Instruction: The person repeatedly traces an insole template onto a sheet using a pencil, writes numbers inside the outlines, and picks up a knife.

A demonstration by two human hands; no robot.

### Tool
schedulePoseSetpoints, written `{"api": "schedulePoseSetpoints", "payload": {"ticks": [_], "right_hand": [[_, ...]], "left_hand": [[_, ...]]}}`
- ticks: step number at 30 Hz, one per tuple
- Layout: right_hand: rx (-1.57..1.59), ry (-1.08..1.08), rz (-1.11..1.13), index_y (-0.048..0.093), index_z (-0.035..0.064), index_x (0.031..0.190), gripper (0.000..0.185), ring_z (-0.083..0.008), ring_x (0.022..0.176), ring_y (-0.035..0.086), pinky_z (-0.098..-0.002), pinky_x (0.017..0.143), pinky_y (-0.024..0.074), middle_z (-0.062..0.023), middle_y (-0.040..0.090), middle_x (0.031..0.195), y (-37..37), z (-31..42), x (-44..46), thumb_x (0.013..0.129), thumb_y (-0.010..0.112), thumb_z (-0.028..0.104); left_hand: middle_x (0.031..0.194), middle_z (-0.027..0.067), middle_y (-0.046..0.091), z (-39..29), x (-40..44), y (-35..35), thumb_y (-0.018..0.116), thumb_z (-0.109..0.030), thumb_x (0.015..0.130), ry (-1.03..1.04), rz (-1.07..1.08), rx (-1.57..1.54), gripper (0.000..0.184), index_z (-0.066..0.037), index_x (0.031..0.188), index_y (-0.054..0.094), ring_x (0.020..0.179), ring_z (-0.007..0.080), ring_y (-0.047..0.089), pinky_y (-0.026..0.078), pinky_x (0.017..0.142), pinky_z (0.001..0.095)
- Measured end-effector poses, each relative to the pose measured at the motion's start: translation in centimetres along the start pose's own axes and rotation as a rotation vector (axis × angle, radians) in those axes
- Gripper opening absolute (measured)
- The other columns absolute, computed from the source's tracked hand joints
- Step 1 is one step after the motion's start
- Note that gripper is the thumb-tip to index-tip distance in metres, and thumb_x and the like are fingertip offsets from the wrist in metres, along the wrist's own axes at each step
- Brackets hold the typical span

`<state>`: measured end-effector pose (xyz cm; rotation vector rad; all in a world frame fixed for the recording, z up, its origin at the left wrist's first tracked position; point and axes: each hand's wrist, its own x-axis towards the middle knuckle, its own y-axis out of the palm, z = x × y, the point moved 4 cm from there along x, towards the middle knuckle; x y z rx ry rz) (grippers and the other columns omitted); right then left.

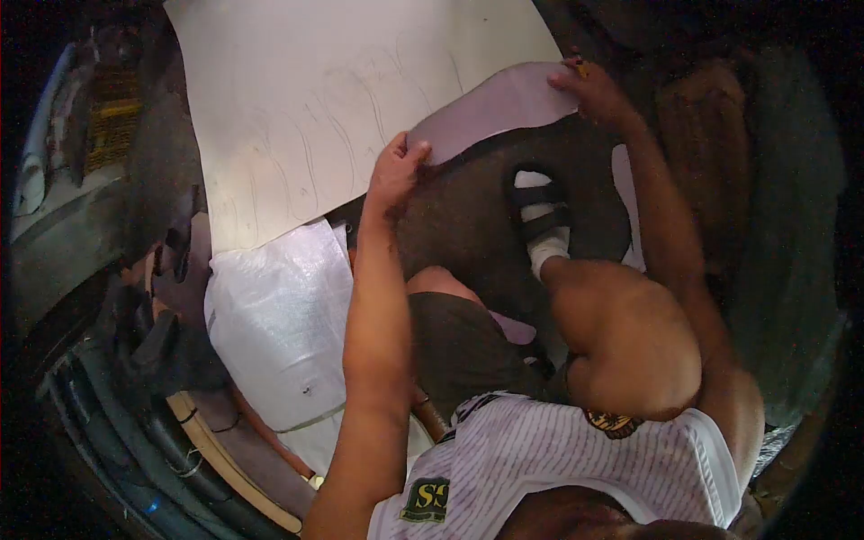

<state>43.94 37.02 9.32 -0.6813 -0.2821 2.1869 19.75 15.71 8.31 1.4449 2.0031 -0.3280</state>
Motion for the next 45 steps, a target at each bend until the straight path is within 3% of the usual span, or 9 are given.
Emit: {"api": "schedulePoseSetpoints", "payload": {"ticks": [2,4,7,13,15,16,19,26,45], "right_hand": [[-0.046,0.106,0.018,0.056,0.0074,0.112,0.042,-0.0108,0.06,0.05,-0.026,0.045,0.0375,-0.0014,0.058,0.079,0.1,-0.5,-0.5,0.083,0.058,0.038],[0.509,0.191,-0.07,0.057,0.0092,0.096,0.025,-0.0105,0.051,0.046,-0.0261,0.043,0.0358,0.0007,0.054,0.071,0.5,-2.6,-1.0,0.082,0.06,0.03],[0.799,0.312,-0.162,0.052,0.0121,0.082,0.014,-0.0085,0.049,0.042,-0.0246,0.041,0.0334,0.0017,0.047,0.063,3.8,-8.4,0.0,0.083,0.061,0.023],[0.53,0.399,-0.094,0.054,0.0045,0.088,0.024,-0.0132,0.062,0.048,-0.0318,0.054,0.0403,-0.0028,0.053,0.073,11.7,-10.5,1.0,0.078,0.064,0.024],[0.514,0.309,-0.062,0.054,0.0029,0.089,0.026,-0.0141,0.066,0.05,-0.0323,0.058,0.0422,-0.004,0.054,0.074,12.4,-10.0,1.2,0.077,0.064,0.023],[0.408,0.349,-0.032,0.054,0.0018,0.09,0.027,-0.0166,0.068,0.052,-0.0332,0.061,0.0435,-0.0063,0.056,0.077,11.8,-8.2,0.4,0.077,0.064,0.023],[0.133,0.338,-0.025,0.053,-0.0004,0.096,0.033,-0.0238,0.074,0.057,-0.0366,0.067,0.0456,-0.0123,0.059,0.084,11.2,-8.0,0.8,0.076,0.065,0.023],[-0.289,0.138,-0.141,0.037,0.0014,0.128,0.068,-0.0394,0.099,0.057,-0.0451,0.083,0.0458,-0.0247,0.059,0.105,9.4,-4.9,1.4,0.072,0.069,0.024],[-0.246,-0.082,0.162,0.02,0.0132,0.142,0.093,-0.0303,0.101,0.058,-0.0368,0.086,0.0449,-0.02,0.052,0.123,9.4,-7.5,2.6,0.068,0.076,0.017]], "left_hand": [[0.097,0.009,0.059,-1.1,1.6,-0.4,0.06,-0.019,0.086,0.071,-0.14,-0.009,0.041,0.0,0.12,0.047,0.079,0.0158,0.058,0.049,0.071,0.0291],[0.099,0.0097,0.058,-2.4,3.5,-1.0,0.06,-0.019,0.085,0.156,-0.205,-0.052,0.045,0.001,0.123,0.045,0.081,0.017,0.058,0.049,0.073,0.0308],[0.103,0.0114,0.058,-3.2,6.2,-1.6,0.062,-0.018,0.082,0.272,-0.302,0.013,0.05,0.001,0.125,0.044,0.088,0.0199,0.058,0.047,0.08,0.0338],[0.12,0.0201,0.052,1.3,10.0,1.1,0.067,-0.023,0.077,0.351,-0.33,0.616,0.052,-0.004,0.122,0.05,0.113,0.029,0.049,0.04,0.094,0.037],[0.132,0.0227,0.041,1.8,9.7,2.8,0.07,-0.028,0.073,0.441,-0.309,0.907,0.061,-0.006,0.126,0.047,0.124,0.0324,0.038,0.032,0.101,0.0413],[0.141,0.0235,0.027,2.2,9.6,3.4,0.073,-0.033,0.07,0.377,-0.299,0.955,0.071,-0.012,0.131,0.043,0.132,0.0342,0.026,0.022,0.105,0.0488],[0.145,0.023,0.016,2.9,9.6,4.8,0.073,-0.041,0.069,0.278,-0.303,1.126,0.079,-0.017,0.135,0.037,0.136,0.0355,0.015,0.014,0.105,0.0571],[0.147,0.0232,0.007,4.5,10.9,4.9,0.071,-0.053,0.065,0.331,-0.314,1.118,0.088,-0.024,0.138,0.033,0.137,0.0385,0.006,0.008,0.103,0.0614],[0.147,0.0244,0.003,5.3,10.1,5.0,0.069,-0.045,0.067,0.377,-0.318,1.131,0.079,-0.026,0.136,0.037,0.136,0.0404,0.002,0.003,0.103,0.0616]]}}
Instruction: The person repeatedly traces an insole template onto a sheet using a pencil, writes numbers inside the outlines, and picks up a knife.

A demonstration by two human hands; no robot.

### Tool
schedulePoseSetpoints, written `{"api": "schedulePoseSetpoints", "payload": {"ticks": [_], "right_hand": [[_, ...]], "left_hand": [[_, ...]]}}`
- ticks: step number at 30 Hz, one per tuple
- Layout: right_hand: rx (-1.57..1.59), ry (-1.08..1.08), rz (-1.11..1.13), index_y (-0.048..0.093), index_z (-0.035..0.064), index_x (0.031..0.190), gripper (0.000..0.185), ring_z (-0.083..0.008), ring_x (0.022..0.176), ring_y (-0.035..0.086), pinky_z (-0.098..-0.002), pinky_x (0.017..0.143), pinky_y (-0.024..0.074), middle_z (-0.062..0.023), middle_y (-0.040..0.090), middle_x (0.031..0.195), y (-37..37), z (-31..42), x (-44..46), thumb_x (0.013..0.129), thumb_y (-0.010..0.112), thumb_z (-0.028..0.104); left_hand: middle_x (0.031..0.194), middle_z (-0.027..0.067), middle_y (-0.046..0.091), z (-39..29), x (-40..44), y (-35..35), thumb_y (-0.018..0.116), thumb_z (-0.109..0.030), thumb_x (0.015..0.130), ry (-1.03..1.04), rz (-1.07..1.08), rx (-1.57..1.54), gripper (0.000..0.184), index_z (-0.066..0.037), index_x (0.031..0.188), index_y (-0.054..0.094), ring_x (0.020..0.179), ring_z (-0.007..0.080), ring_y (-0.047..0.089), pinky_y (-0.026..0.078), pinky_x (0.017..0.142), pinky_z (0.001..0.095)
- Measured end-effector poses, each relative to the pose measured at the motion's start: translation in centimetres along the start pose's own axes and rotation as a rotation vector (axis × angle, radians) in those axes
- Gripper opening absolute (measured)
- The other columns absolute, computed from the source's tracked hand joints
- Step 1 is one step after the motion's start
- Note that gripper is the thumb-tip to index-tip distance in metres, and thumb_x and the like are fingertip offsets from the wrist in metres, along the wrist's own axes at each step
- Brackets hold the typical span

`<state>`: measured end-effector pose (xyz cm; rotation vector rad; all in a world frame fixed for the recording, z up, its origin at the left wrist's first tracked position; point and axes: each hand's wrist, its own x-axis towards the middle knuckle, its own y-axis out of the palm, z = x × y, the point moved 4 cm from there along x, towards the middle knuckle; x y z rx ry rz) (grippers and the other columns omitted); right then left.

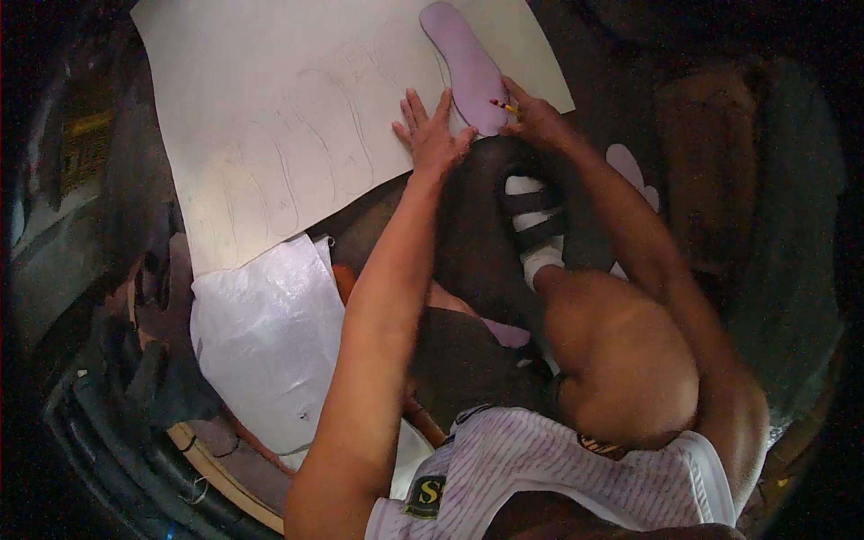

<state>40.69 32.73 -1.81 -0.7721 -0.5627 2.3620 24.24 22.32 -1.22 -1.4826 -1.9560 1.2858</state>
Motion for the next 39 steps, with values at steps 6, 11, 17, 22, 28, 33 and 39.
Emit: {"api": "schedulePoseSetpoints", "payload": {"ticks": [6,11,17,22,28,33,39], "right_hand": [[-0.086,0.164,0.015,0.019,0.017,0.143,0.091,-0.0263,0.097,0.059,-0.0347,0.085,0.0455,-0.0196,0.055,0.119,-0.4,1.6,-0.6,0.07,0.072,0.015],[-0.066,0.118,0.068,0.016,0.0106,0.142,0.088,-0.0367,0.102,0.057,-0.0416,0.086,0.0466,-0.0206,0.053,0.122,-0.7,1.4,-0.5,0.074,0.07,0.021],[-0.061,-0.074,-0.021,0.013,0.0137,0.143,0.089,-0.0381,0.1,0.058,-0.0433,0.085,0.0461,-0.0222,0.056,0.116,0.0,-0.5,0.6,0.075,0.069,0.022],[-0.104,0.013,0.008,0.016,0.016,0.143,0.088,-0.0385,0.099,0.058,-0.0442,0.084,0.0461,-0.0221,0.057,0.114,-0.3,-0.2,0.4,0.074,0.07,0.023],[-0.086,-0.022,-0.019,0.018,0.0159,0.142,0.082,-0.0373,0.099,0.058,-0.0431,0.083,0.0466,-0.0216,0.057,0.115,-0.4,0.3,0.1,0.077,0.068,0.018],[-0.044,-0.102,-0.042,0.018,0.0171,0.142,0.08,-0.0367,0.101,0.058,-0.0432,0.084,0.0466,-0.0201,0.055,0.118,-0.5,0.4,-0.2,0.079,0.065,0.012],[-0.019,0.071,0.048,0.019,0.0134,0.143,0.081,-0.0223,0.107,0.054,-0.0326,0.091,0.0409,-0.0173,0.05,0.128,-0.4,0.9,-0.2,0.078,0.067,0.011]], "left_hand": [[0.147,0.0246,0.003,0.2,0.0,0.2,0.069,-0.047,0.067,0.001,-0.008,-0.001,0.078,-0.028,0.136,0.038,0.136,0.0403,0.003,0.003,0.103,0.0631],[0.147,0.0248,0.005,0.1,0.2,0.4,0.069,-0.048,0.066,-0.002,-0.037,0.035,0.079,-0.029,0.136,0.038,0.136,0.0411,0.004,0.004,0.102,0.0643],[0.147,0.0255,0.005,-0.2,0.1,0.2,0.07,-0.044,0.066,-0.017,-0.032,0.01,0.078,-0.029,0.136,0.038,0.136,0.0421,0.005,0.004,0.102,0.0648],[0.147,0.0258,0.004,-0.4,0.0,0.2,0.069,-0.042,0.068,-0.02,-0.012,-0.008,0.077,-0.028,0.136,0.037,0.135,0.0424,0.003,0.003,0.101,0.0649],[0.147,0.026,0.002,0.3,0.2,1.0,0.067,-0.052,0.069,0.008,-0.045,0.02,0.079,-0.032,0.137,0.034,0.136,0.0426,0.0,0.001,0.1,0.0671],[0.146,0.0271,0.003,0.2,0.1,1.0,0.066,-0.05,0.07,0.036,-0.068,0.024,0.077,-0.029,0.137,0.035,0.135,0.0433,0.001,0.002,0.1,0.0668],[0.146,0.0275,0.004,0.3,0.0,0.8,0.067,-0.046,0.069,0.052,-0.083,-0.005,0.077,-0.027,0.137,0.036,0.135,0.0441,0.002,0.003,0.1,0.0663]]}}
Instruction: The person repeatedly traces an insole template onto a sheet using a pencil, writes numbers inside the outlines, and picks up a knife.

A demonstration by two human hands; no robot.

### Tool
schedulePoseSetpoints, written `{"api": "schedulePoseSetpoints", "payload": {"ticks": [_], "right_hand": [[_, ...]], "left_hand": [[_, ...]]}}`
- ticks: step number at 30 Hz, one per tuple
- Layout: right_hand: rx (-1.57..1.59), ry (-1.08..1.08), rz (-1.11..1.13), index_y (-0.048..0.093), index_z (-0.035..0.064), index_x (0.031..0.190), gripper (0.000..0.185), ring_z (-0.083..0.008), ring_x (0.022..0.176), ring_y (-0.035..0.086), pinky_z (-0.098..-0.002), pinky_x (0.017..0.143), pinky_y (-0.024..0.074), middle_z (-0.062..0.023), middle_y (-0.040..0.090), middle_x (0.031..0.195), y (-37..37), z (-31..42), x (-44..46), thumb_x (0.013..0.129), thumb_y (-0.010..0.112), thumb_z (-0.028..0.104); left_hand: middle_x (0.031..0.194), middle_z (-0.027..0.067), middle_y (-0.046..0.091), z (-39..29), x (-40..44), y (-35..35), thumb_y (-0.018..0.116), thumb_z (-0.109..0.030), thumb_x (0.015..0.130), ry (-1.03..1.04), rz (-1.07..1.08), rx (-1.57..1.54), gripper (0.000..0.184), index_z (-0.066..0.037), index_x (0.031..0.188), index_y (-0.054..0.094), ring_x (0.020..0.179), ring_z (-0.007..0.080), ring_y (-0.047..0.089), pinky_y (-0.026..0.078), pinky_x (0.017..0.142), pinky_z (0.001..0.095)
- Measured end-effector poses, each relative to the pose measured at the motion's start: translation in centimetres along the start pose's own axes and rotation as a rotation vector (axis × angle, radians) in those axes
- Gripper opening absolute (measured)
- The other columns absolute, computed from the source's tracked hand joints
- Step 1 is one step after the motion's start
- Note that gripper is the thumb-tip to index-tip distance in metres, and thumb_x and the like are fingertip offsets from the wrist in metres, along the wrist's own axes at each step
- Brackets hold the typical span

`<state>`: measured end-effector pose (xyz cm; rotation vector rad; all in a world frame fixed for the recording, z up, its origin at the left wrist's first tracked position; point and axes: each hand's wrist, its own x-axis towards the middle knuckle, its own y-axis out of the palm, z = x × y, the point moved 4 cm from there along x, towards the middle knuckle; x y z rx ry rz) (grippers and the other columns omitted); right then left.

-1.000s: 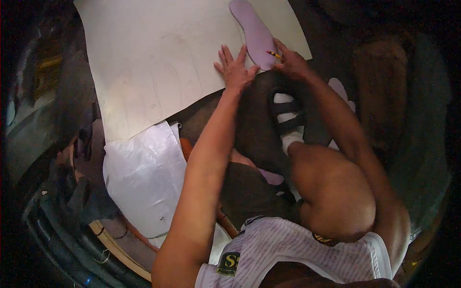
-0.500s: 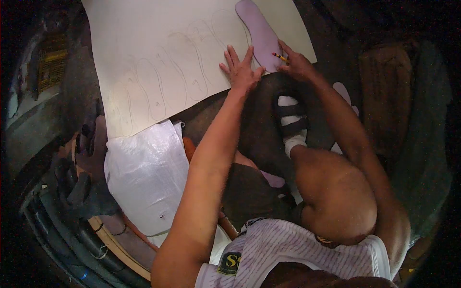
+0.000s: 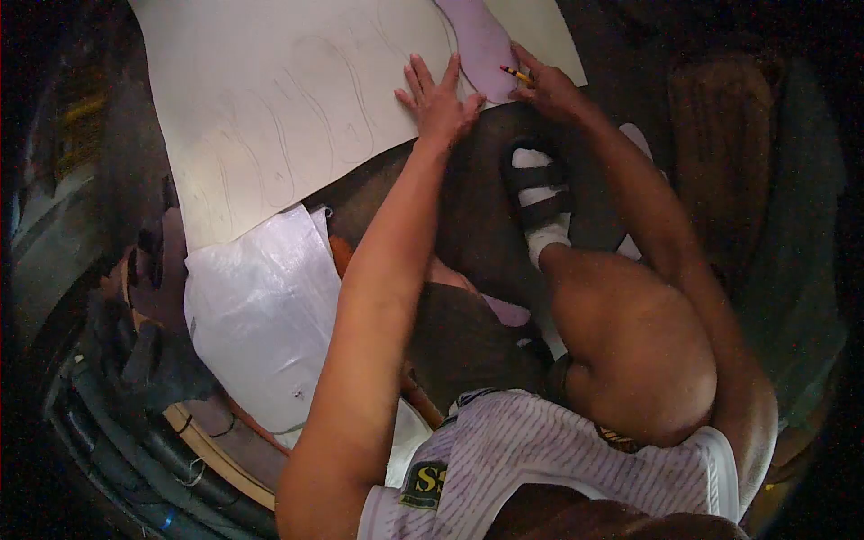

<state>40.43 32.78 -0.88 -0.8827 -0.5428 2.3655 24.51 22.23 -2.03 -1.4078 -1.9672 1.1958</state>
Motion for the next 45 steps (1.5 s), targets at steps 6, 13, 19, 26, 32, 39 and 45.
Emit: {"api": "schedulePoseSetpoints", "payload": {"ticks": [6,13,19,26,32,39,45], "right_hand": [[-0.058,-0.042,-0.035,0.016,0.0153,0.144,0.085,-0.0225,0.111,0.052,-0.0322,0.093,0.0397,-0.0174,0.047,0.131,0.5,-1.3,0.9,0.077,0.068,0.011],[-0.005,-0.004,0.027,0.015,0.0165,0.144,0.085,-0.0246,0.112,0.052,-0.0346,0.092,0.0408,-0.0193,0.044,0.133,0.6,-1.9,1.2,0.078,0.067,0.009],[-0.039,-0.125,-0.037,0.013,0.0164,0.144,0.086,-0.0301,0.105,0.055,-0.0381,0.088,0.0438,-0.02,0.049,0.127,0.4,-1.8,1.2,0.077,0.067,0.012],[0.039,-0.086,-0.02,0.013,0.0148,0.145,0.089,-0.0212,0.105,0.054,-0.0335,0.09,0.0419,-0.02,0.046,0.131,0.6,-2.1,1.2,0.075,0.068,0.003],[0.013,-0.051,0.015,0.014,0.0155,0.144,0.088,-0.0222,0.106,0.054,-0.0319,0.092,0.0403,-0.0196,0.047,0.13,0.1,-1.5,0.7,0.076,0.069,0.009],[-0.061,-0.064,-0.017,0.015,0.0159,0.144,0.084,-0.0297,0.108,0.054,-0.0336,0.092,0.0414,-0.0211,0.046,0.13,0.1,-1.4,0.9,0.078,0.067,0.011],[-0.016,-0.077,-0.017,0.016,0.0176,0.144,0.081,-0.0272,0.1,0.059,-0.036,0.086,0.0445,-0.0195,0.051,0.125,-0.2,-0.8,0.7,0.079,0.065,0.009]], "left_hand": [[0.146,0.027,0.005,0.4,0.2,0.4,0.066,-0.052,0.068,-0.014,0.01,-0.009,0.085,-0.025,0.14,0.03,0.135,0.0438,0.003,0.002,0.1,0.0667],[0.146,0.0271,0.006,0.1,0.4,0.3,0.063,-0.058,0.068,-0.025,-0.032,0.007,0.09,-0.025,0.142,0.024,0.135,0.045,0.005,0.006,0.098,0.0686],[0.146,0.0268,0.004,-0.6,0.2,-0.2,0.067,-0.041,0.07,-0.055,0.061,0.022,0.074,-0.031,0.136,0.036,0.134,0.0451,0.004,0.004,0.101,0.0657],[0.147,0.0258,-0.001,-0.1,0.4,0.4,0.065,-0.052,0.07,-0.049,0.062,0.02,0.076,-0.036,0.137,0.033,0.135,0.0445,-0.003,0.002,0.099,0.0682],[0.147,0.0264,0.0,0.0,0.3,0.5,0.065,-0.051,0.071,-0.042,0.052,0.0,0.077,-0.036,0.138,0.032,0.135,0.0446,-0.003,0.001,0.098,0.0688],[0.146,0.0275,0.001,-0.1,0.4,0.4,0.064,-0.052,0.071,-0.031,0.05,0.024,0.077,-0.033,0.138,0.032,0.135,0.0445,-0.002,0.002,0.098,0.0692],[0.146,0.0278,0.002,-0.1,0.4,0.4,0.064,-0.053,0.071,-0.032,0.044,0.037,0.076,-0.032,0.138,0.033,0.135,0.0444,-0.001,0.003,0.098,0.0689]]}}
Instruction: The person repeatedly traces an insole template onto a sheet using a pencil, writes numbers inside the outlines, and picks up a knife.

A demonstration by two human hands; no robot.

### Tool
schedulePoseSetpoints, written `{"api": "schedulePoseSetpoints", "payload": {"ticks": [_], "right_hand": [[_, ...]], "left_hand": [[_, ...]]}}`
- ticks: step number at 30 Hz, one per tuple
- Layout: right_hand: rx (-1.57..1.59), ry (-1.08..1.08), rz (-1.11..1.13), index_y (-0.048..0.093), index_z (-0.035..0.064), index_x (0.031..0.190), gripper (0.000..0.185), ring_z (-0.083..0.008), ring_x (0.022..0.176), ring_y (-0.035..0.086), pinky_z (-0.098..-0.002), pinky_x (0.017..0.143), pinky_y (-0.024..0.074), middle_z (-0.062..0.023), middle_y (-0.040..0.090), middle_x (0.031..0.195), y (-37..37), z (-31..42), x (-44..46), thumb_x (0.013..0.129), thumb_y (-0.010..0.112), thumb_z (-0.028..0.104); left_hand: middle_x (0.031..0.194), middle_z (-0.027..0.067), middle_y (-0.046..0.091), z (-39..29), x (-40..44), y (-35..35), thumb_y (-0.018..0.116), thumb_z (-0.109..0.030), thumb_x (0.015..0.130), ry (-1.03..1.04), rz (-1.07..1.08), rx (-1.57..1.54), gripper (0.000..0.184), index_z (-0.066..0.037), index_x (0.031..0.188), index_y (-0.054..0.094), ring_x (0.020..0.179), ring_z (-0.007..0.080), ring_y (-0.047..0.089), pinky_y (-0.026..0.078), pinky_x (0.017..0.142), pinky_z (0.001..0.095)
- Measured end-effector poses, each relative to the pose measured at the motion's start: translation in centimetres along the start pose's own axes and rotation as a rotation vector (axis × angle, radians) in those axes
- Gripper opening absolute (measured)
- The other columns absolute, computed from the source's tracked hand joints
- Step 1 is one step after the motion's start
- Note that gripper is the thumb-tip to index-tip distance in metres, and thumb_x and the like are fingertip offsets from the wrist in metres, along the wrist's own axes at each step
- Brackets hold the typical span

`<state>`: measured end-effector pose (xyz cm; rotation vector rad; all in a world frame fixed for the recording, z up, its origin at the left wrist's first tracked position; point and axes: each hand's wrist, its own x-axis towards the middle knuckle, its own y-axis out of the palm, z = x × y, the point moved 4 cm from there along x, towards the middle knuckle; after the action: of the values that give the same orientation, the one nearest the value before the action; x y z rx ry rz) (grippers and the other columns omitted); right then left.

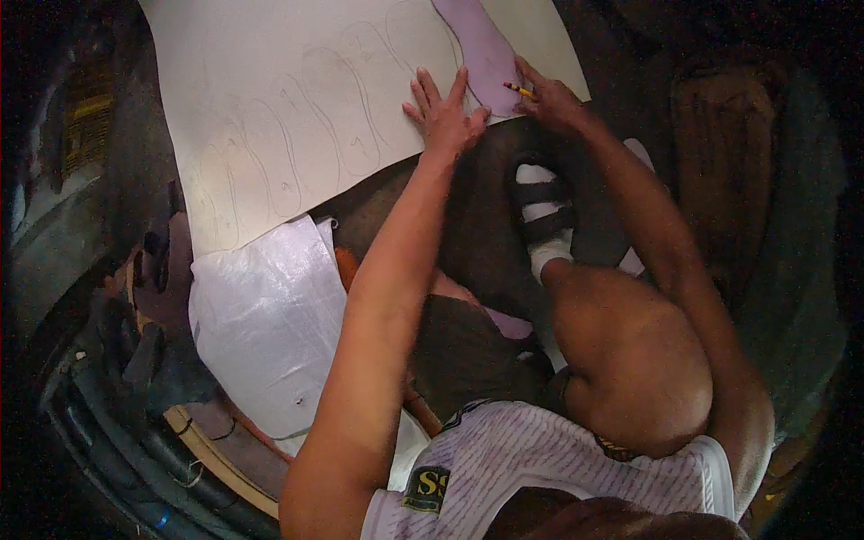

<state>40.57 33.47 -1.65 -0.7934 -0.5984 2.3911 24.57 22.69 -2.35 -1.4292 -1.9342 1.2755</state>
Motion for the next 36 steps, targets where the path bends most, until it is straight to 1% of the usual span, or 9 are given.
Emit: {"api": "schedulePoseSetpoints", "payload": {"ticks": [2,4,19,23,26,28,30,32,36], "right_hand": [[-0.035,0.07,0.025,0.017,0.0186,0.144,0.079,-0.0255,0.095,0.06,-0.0348,0.083,0.0451,-0.0197,0.054,0.122,0.0,0.1,-0.2,0.081,0.063,0.008],[0.01,0.059,0.034,0.017,0.0185,0.144,0.077,-0.0245,0.094,0.059,-0.0334,0.083,0.0447,-0.0193,0.055,0.12,-0.3,0.6,-0.3,0.082,0.062,0.007],[-0.022,0.069,0.038,0.017,0.0192,0.144,0.076,-0.0245,0.103,0.057,-0.032,0.088,0.042,-0.0181,0.049,0.129,0.6,-1.1,0.6,0.083,0.059,0.004],[-0.006,0.09,0.027,0.017,0.0193,0.144,0.076,-0.0252,0.105,0.056,-0.0321,0.089,0.0415,-0.0183,0.049,0.129,0.7,-1.2,0.6,0.083,0.06,0.004],[-0.049,0.093,0.047,0.017,0.0196,0.144,0.077,-0.0259,0.104,0.056,-0.0329,0.088,0.0422,-0.0195,0.049,0.128,0.5,-1.2,0.6,0.082,0.06,0.005],[-0.042,0.054,0.028,0.016,0.0197,0.144,0.077,-0.0259,0.102,0.057,-0.0332,0.087,0.0428,-0.0199,0.05,0.127,0.3,-0.9,0.5,0.083,0.06,0.005],[-0.036,0.011,0.007,0.016,0.0198,0.144,0.077,-0.0258,0.1,0.058,-0.0335,0.086,0.0434,-0.0202,0.051,0.126,0.1,-0.5,0.5,0.083,0.06,0.006],[-0.079,0.13,0.09,0.015,0.0198,0.144,0.077,-0.0242,0.1,0.058,-0.0335,0.087,0.0435,-0.0198,0.05,0.127,0.0,-0.5,0.5,0.083,0.06,0.006],[0.032,0.194,0.159,0.015,0.0198,0.144,0.077,-0.0221,0.099,0.058,-0.0321,0.086,0.0435,-0.0186,0.051,0.127,0.1,-1.1,0.5,0.083,0.06,0.006]], "left_hand": [[0.146,0.0278,0.003,-0.1,-0.2,-0.1,0.064,-0.054,0.071,0.002,0.001,0.018,0.076,-0.032,0.137,0.033,0.135,0.0447,0.0,0.004,0.098,0.0689],[0.145,0.0293,0.002,-0.2,-0.2,-0.3,0.066,-0.041,0.07,0.02,-0.021,-0.049,0.074,-0.027,0.136,0.037,0.134,0.0471,-0.001,0.003,0.1,0.0668],[0.145,0.0294,0.006,-0.7,0.0,-1.1,0.068,-0.039,0.067,-0.049,-0.002,-0.04,0.081,-0.022,0.138,0.034,0.134,0.0466,0.005,0.005,0.101,0.0661],[0.144,0.029,0.008,-0.8,0.1,-1.1,0.067,-0.041,0.066,-0.055,-0.051,-0.11,0.081,-0.024,0.138,0.033,0.133,0.0466,0.007,0.007,0.1,0.0666],[0.144,0.029,0.009,-0.7,0.1,-0.6,0.067,-0.041,0.066,-0.026,-0.026,0.01,0.078,-0.026,0.136,0.036,0.133,0.0466,0.009,0.008,0.1,0.0665],[0.146,0.0257,0.01,-0.7,0.4,-0.7,0.068,-0.052,0.065,-0.025,-0.004,0.093,0.08,-0.032,0.136,0.036,0.133,0.0459,0.01,0.011,0.097,0.0703],[0.147,0.0232,0.01,-1.1,0.7,-1.0,0.068,-0.051,0.066,-0.039,0.028,0.108,0.078,-0.031,0.135,0.038,0.134,0.0451,0.011,0.011,0.096,0.0709],[0.147,0.0208,0.011,-1.6,0.9,-1.4,0.068,-0.049,0.067,-0.053,0.063,0.123,0.076,-0.031,0.134,0.04,0.134,0.0443,0.011,0.011,0.096,0.0714],[0.148,0.0148,0.016,-2.3,1.1,-2.0,0.07,-0.042,0.067,-0.075,0.071,0.083,0.073,-0.026,0.133,0.043,0.134,0.0417,0.014,0.011,0.095,0.0729]]}}
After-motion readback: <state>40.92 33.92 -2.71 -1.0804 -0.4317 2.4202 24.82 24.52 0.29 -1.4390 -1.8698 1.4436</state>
